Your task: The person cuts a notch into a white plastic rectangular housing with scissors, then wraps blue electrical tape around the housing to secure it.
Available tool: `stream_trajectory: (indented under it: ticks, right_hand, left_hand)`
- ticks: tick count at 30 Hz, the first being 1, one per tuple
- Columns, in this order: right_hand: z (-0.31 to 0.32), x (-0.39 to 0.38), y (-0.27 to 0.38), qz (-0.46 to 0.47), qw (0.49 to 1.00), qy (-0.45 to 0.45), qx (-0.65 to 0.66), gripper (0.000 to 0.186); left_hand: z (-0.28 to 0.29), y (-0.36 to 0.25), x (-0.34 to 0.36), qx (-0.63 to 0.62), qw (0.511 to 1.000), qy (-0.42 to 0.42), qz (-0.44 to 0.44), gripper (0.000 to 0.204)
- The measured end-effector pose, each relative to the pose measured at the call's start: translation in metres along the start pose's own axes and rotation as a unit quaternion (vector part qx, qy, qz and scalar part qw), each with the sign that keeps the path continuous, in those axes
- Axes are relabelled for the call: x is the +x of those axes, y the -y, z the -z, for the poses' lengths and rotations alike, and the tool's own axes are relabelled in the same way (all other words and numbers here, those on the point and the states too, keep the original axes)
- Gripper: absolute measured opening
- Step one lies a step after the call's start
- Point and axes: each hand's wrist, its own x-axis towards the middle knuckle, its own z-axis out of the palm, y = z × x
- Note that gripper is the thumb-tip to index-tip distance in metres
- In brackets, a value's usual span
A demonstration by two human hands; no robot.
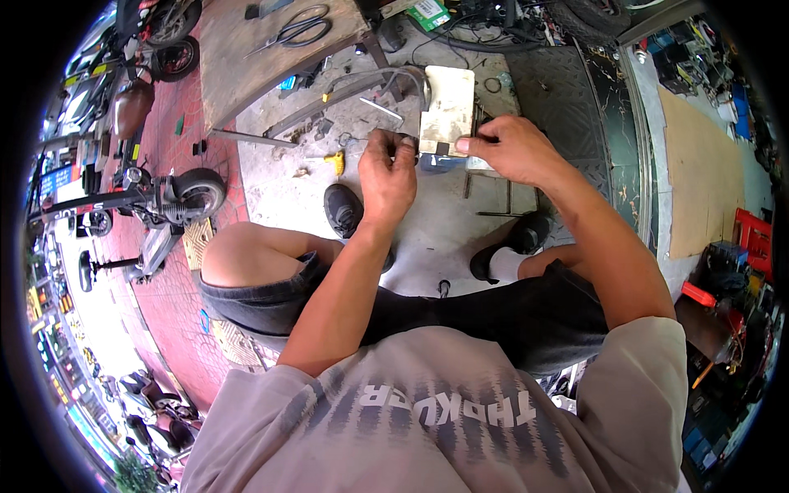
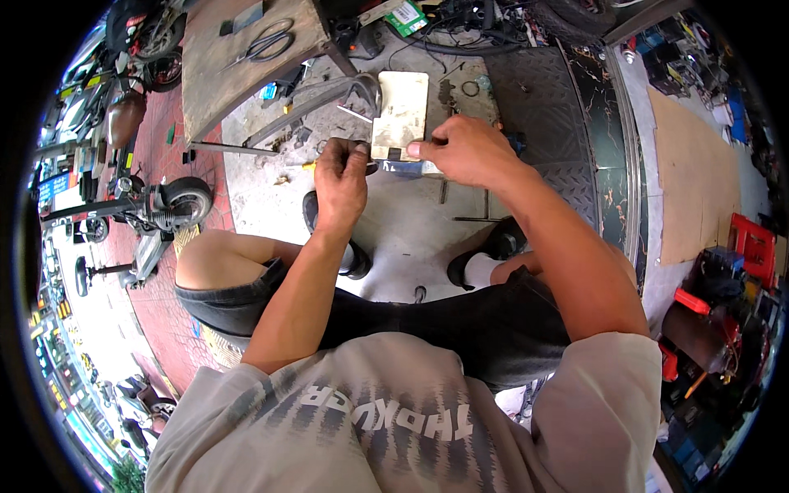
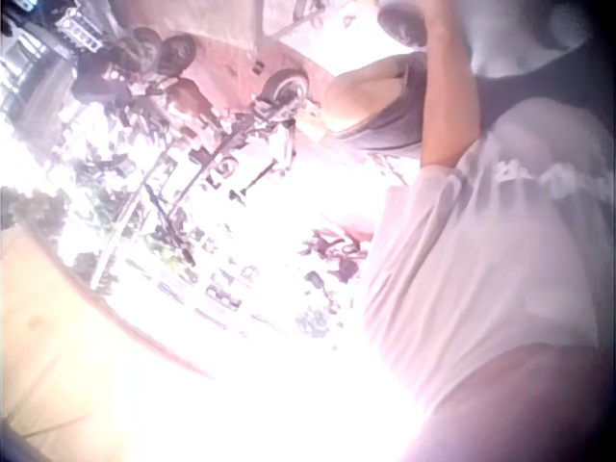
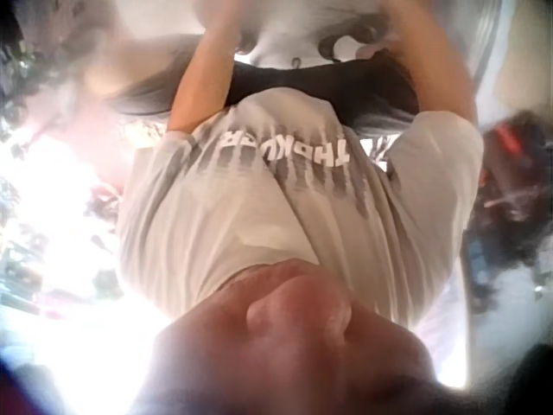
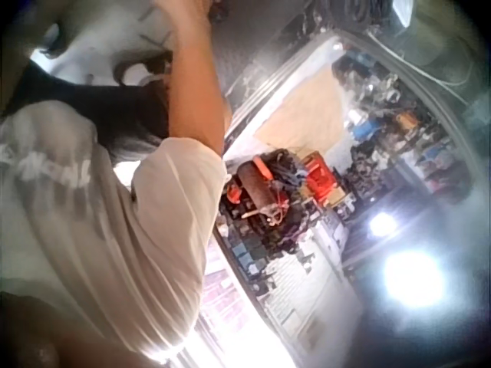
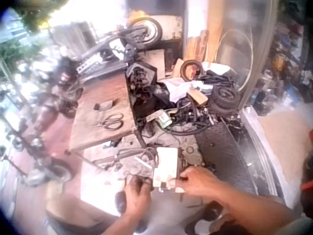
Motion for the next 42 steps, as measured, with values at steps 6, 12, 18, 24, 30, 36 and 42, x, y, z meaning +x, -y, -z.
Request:
stream_trajectory:
  ticks: [6, 12, 18, 24, 30, 36, 42]
  right_hand:
    - [0.000, 0.003, 0.000, -0.023, 0.999, 0.014, 0.029, 0.064]
    - [0.002, -0.004, 0.011, 0.008, 0.998, -0.068, 0.001, 0.048]
    - [-0.009, -0.020, 0.034, 0.227, 0.928, -0.239, -0.175, 0.031]
    - [-0.011, -0.012, 0.032, 0.407, 0.879, -0.168, -0.183, 0.053]
    - [-0.011, -0.010, 0.033, 0.408, 0.882, -0.147, -0.185, 0.053]
    - [0.002, -0.008, 0.044, 0.408, 0.878, -0.094, -0.234, 0.054]
    - [0.006, 0.000, 0.035, 0.405, 0.890, -0.071, -0.200, 0.055]
  left_hand:
    - [0.000, -0.002, 0.002, -0.024, 0.999, 0.016, 0.042, 0.016]
    - [-0.003, -0.005, 0.002, -0.013, 0.998, 0.009, 0.053, 0.015]
    - [-0.002, -0.011, 0.001, -0.004, 0.999, 0.005, 0.049, 0.016]
    - [-0.002, -0.015, -0.002, -0.002, 0.999, -0.019, 0.039, 0.017]
    - [0.004, -0.028, -0.009, -0.030, 0.998, -0.053, 0.010, 0.017]
    - [0.005, -0.023, -0.008, -0.056, 0.997, -0.058, 0.019, 0.016]
    - [0.002, -0.016, -0.008, -0.033, 0.998, -0.039, 0.024, 0.017]
